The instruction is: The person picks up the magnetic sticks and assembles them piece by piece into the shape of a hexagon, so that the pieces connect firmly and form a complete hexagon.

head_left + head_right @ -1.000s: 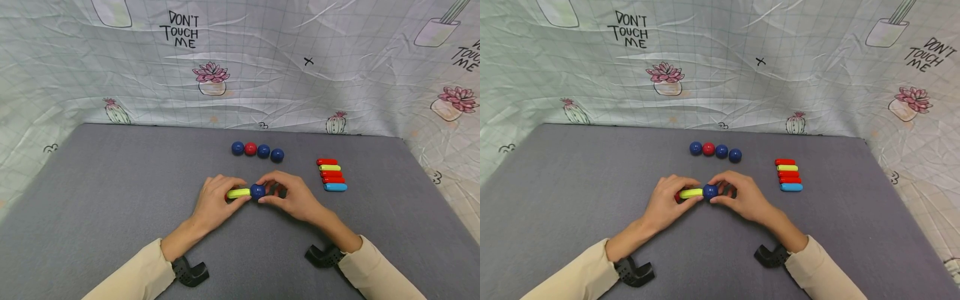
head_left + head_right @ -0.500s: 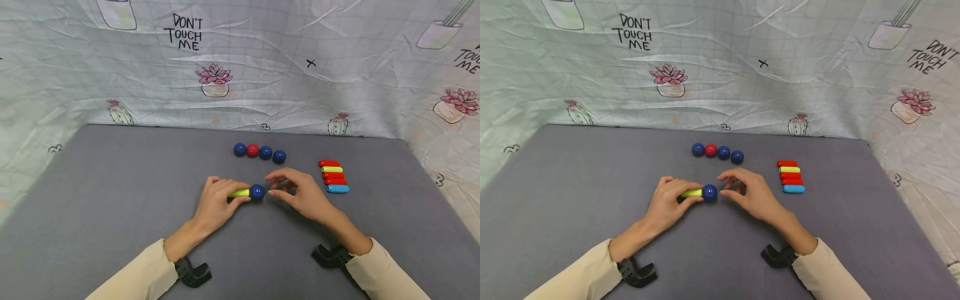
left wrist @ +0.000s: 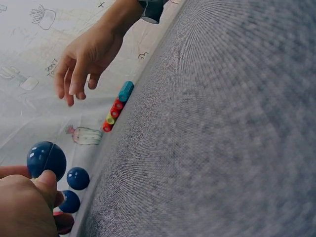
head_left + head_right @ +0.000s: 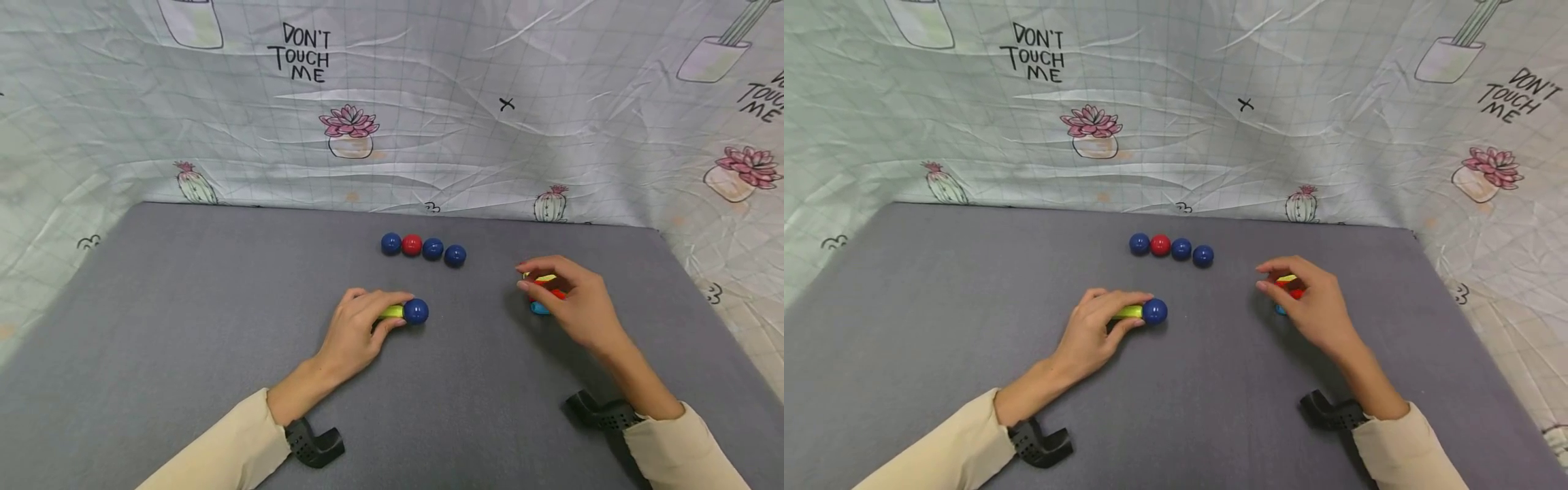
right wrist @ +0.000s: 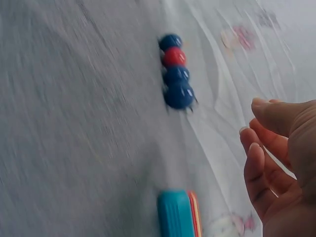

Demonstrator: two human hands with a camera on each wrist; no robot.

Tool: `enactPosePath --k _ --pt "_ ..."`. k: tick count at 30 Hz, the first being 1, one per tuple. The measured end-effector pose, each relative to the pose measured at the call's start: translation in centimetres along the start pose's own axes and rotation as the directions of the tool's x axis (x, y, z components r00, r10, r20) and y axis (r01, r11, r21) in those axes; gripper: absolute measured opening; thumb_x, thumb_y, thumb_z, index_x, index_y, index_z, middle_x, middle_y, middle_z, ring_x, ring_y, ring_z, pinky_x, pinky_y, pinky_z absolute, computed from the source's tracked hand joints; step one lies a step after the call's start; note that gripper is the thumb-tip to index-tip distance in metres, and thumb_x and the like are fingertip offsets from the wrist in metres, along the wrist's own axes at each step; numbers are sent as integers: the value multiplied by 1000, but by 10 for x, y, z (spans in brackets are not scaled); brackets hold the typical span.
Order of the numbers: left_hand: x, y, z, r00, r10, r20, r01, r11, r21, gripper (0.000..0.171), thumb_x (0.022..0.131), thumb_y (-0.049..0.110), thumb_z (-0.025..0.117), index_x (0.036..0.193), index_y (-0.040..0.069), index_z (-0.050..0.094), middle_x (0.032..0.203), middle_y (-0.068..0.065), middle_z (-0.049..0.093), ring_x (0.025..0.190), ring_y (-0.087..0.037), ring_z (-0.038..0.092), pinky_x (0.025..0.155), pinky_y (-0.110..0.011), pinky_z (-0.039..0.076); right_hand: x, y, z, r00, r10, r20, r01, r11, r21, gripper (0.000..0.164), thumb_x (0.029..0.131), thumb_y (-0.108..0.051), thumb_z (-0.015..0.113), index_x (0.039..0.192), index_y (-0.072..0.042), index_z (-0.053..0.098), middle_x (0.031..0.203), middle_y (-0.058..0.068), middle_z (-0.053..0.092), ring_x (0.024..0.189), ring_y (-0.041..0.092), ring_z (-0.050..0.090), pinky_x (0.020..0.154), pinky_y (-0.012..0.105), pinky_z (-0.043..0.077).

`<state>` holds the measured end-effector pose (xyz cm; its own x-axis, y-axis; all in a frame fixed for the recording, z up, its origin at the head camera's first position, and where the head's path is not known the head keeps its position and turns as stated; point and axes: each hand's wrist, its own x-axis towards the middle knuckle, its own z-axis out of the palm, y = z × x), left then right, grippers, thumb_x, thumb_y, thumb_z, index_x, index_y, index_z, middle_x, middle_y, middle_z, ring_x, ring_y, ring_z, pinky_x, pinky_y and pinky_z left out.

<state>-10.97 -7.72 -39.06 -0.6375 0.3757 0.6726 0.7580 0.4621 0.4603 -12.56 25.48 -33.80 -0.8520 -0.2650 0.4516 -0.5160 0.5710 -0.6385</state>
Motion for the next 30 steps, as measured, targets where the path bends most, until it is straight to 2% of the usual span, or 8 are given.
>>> enactPosePath --k 4,7,11,15,20,24,30 --pt "0 0 1 1000 0 -3 0 1000 -17 35 84 15 73 119 13 65 98 1 69 87 -12 62 79 -35 42 -4 11 -13 995 77 -56 -78 997 -12 26 83 2 71 109 -4 68 100 10 65 88 9 58 71 14 46" --pt "0 1 1 1000 -6 -4 6 999 -32 37 85 14 73 120 14 65 98 1 68 87 -12 61 78 -35 41 -6 21 -17 990 115 -87 -120 991 -59 25 86 -5 71 111 -7 68 101 9 64 90 7 56 73 12 43" --pt "0 0 1 1000 -8 2 8 999 -40 39 85 13 73 122 15 64 99 2 68 89 -12 61 78 -36 40 -7 31 -18 984 170 -59 -177 975 -132 28 91 -14 67 119 -10 65 109 10 61 95 15 52 74 13 41" --pt "0 0 1 1000 -5 10 5 999 -42 40 85 15 73 123 16 63 100 2 68 90 -12 61 78 -36 40 -8 35 -18 970 244 3 -240 954 -182 32 96 -22 60 125 -10 62 117 13 55 96 20 48 71 19 41" --pt "1 1 0 1000 -1 21 2 999 -53 40 85 17 73 123 15 64 102 3 67 92 -11 61 79 -36 40 -9 44 -19 963 266 33 -254 946 -203 34 100 -24 51 130 -10 59 120 16 51 89 18 45 62 28 40" --pt "1 1 0 999 -7 35 9 998 -59 39 85 18 72 123 17 64 100 4 67 91 -9 60 81 -35 39 -10 51 -18 959 277 54 -261 944 -204 36 103 -25 46 134 -10 56 117 15 53 84 19 39 61 31 35" --pt "0 0 1 1000 14 20 -13 998 -58 41 80 23 77 120 16 66 93 6 67 85 -8 59 79 -36 39 -9 56 -15 960 272 70 -255 949 -187 36 104 -23 43 134 -8 55 124 18 55 92 25 39 66 35 31"
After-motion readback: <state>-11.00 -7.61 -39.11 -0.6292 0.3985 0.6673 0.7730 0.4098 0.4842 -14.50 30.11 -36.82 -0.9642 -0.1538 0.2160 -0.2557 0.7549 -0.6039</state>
